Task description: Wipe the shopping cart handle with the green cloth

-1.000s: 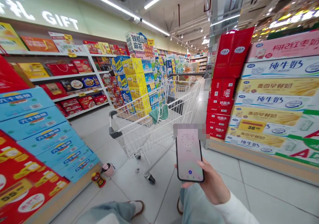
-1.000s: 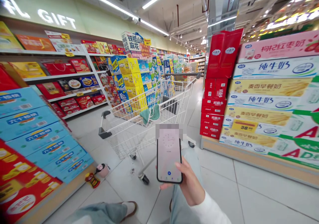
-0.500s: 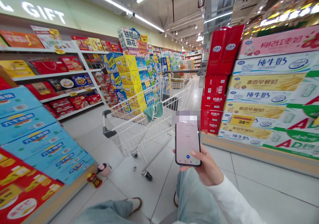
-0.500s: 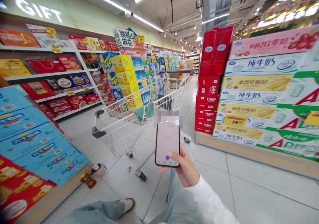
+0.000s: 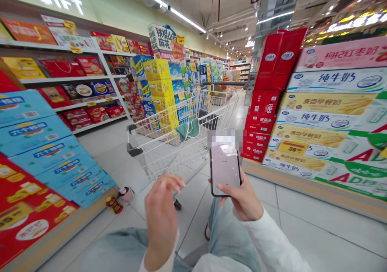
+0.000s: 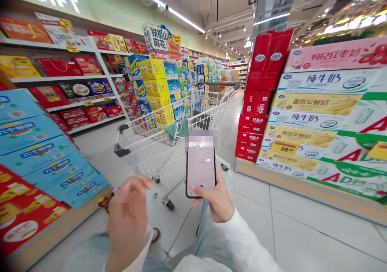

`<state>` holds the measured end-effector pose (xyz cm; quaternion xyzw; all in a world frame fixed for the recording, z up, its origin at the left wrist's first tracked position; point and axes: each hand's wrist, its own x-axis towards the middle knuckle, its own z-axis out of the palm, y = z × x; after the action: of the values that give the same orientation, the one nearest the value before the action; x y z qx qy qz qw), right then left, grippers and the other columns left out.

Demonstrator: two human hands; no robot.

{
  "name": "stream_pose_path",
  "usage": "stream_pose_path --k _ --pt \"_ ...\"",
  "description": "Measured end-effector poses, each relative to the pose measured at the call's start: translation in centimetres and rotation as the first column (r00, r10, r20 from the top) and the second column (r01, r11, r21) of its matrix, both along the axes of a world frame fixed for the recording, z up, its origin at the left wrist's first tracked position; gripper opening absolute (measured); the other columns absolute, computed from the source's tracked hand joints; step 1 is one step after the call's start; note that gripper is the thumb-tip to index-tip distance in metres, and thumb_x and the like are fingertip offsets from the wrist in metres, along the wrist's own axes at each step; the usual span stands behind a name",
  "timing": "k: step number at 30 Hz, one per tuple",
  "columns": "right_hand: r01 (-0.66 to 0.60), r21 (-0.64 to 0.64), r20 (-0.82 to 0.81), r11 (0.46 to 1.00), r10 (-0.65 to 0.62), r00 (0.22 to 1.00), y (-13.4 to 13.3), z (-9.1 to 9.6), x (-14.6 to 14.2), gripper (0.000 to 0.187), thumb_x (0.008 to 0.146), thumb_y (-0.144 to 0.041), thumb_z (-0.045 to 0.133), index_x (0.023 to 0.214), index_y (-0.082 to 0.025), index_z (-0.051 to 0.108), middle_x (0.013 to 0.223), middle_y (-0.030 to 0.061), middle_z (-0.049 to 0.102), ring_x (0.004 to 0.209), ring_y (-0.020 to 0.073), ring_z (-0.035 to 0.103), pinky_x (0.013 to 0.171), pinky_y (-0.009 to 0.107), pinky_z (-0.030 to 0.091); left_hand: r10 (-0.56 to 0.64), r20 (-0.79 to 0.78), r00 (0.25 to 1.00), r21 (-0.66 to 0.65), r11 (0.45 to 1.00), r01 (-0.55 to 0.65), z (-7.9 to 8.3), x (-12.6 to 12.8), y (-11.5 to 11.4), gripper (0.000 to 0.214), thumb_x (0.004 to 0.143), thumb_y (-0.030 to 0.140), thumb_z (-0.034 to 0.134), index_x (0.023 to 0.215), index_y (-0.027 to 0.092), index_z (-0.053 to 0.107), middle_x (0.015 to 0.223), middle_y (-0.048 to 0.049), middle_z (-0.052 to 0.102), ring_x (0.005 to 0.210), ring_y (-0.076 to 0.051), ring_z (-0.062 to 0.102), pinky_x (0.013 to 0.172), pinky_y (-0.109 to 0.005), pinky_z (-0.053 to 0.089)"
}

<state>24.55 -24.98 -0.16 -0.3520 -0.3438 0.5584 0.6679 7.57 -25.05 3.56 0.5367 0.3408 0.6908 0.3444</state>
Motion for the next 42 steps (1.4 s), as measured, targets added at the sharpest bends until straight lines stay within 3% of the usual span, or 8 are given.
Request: stream_pose_path --k 4,15,22,28,32,36,39,42 --pt "0.035 -0.025 -0.01 0.999 -0.035 0.999 0.4 -0.8 0.2 0.079 0.05 -0.021 0.084 0.12 -0.023 0.047 0.089 0.0068 0.069 0.085 0.03 0.065 0.034 0.022 0.049 -0.11 0.028 0.994 -0.033 0.993 0.111 -1.1 1.1 0.7 0.036 0.087 0.036 0.043 0.056 0.018 0.053 0.065 -0.0025 0.055 0.073 -0.017 0.054 0.071 -0.028 0.043" --pt "-0.005 0.012 -0.047 1.0 0.005 0.999 -0.6 -0.6 -0.1 0.071 0.059 -0.026 0.079 0.123 -0.023 0.048 0.102 0.0096 0.066 0.093 0.0315 0.063 0.048 0.034 0.057 -0.151 -0.102 0.983 -0.102 0.985 0.141 -2.1 0.9 1.3 0.03 0.085 0.037 0.047 0.064 0.019 0.056 0.075 -0.0046 0.059 0.083 -0.019 0.054 0.08 -0.029 0.041" --pt "-0.041 0.032 -0.098 0.999 0.044 0.994 -0.4 -0.9 0.4 0.072 0.06 -0.023 0.074 0.127 -0.025 0.047 0.106 0.0094 0.065 0.094 0.0324 0.062 0.052 0.037 0.056 -0.116 -0.121 0.986 -0.096 0.99 0.105 -2.6 -0.1 1.3 0.032 0.085 0.038 0.047 0.061 0.019 0.055 0.074 -0.004 0.059 0.079 -0.018 0.054 0.079 -0.029 0.041" --pt "-0.06 0.021 -0.167 0.998 0.063 0.984 0.1 -1.7 1.2 0.082 0.062 -0.021 0.063 0.139 -0.027 0.034 0.109 0.0086 0.065 0.1 0.034 0.061 0.055 0.04 0.057 -0.094 -0.176 0.98 -0.188 0.98 0.06 -3.9 -1.4 1.4 0.033 0.084 0.043 0.049 0.06 0.02 0.056 0.072 -0.0039 0.06 0.078 -0.019 0.056 0.079 -0.029 0.044" --pt "-0.097 0.007 -0.147 0.995 0.097 0.984 0.8 -2.5 1.5 0.082 0.064 -0.022 0.062 0.14 -0.026 0.032 0.108 0.009 0.065 0.096 0.0339 0.062 0.05 0.038 0.056 -0.24 -0.202 0.95 -0.312 0.935 0.17 -3.1 0.9 4.1 0.037 0.083 0.049 0.05 0.094 0.018 0.066 0.095 -0.0078 0.067 0.089 -0.02 0.06 0.088 -0.033 0.044" --pt "-0.104 0.006 -0.063 0.995 0.104 0.993 2.7 -3.5 2.0 0.082 0.066 -0.027 0.065 0.139 -0.028 0.029 0.115 0.0093 0.061 0.095 0.0316 0.061 0.047 0.035 0.056 -0.462 0.011 0.887 -0.384 0.817 0.431 -2.7 5.0 8.3 0.051 0.082 0.053 0.051 0.117 0.016 0.058 0.116 -0.0136 0.062 0.098 -0.022 0.061 0.086 -0.036 0.048" --pt "-0.028 -0.051 0.077 0.998 0.032 0.996 5.0 -5.0 3.2 0.092 0.064 -0.032 0.07 0.141 -0.031 0.019 0.125 0.0093 0.053 0.094 0.0286 0.061 0.043 0.031 0.054 -0.486 0.057 0.872 -0.441 0.771 0.459 -4.3 7.8 11.2 0.048 0.078 0.048 0.059 0.112 0.015 0.058 0.112 -0.0135 0.064 0.094 -0.022 0.062 0.078 -0.033 0.05" --pt "0.074 -0.108 0.314 0.991 -0.037 0.949 7.6 -7.7 5.4 0.102 0.062 -0.038 0.072 0.142 -0.028 0.009 0.128 0.0132 0.047 0.093 0.0276 0.061 0.047 0.034 0.055 -0.461 0.073 0.884 -0.479 0.761 0.437 -7.3 10.4 13.5 0.045 0.073 0.043 0.065 0.107 0.014 0.059 0.109 -0.0124 0.065 0.092 -0.021 0.063 0.074 -0.031 0.051"
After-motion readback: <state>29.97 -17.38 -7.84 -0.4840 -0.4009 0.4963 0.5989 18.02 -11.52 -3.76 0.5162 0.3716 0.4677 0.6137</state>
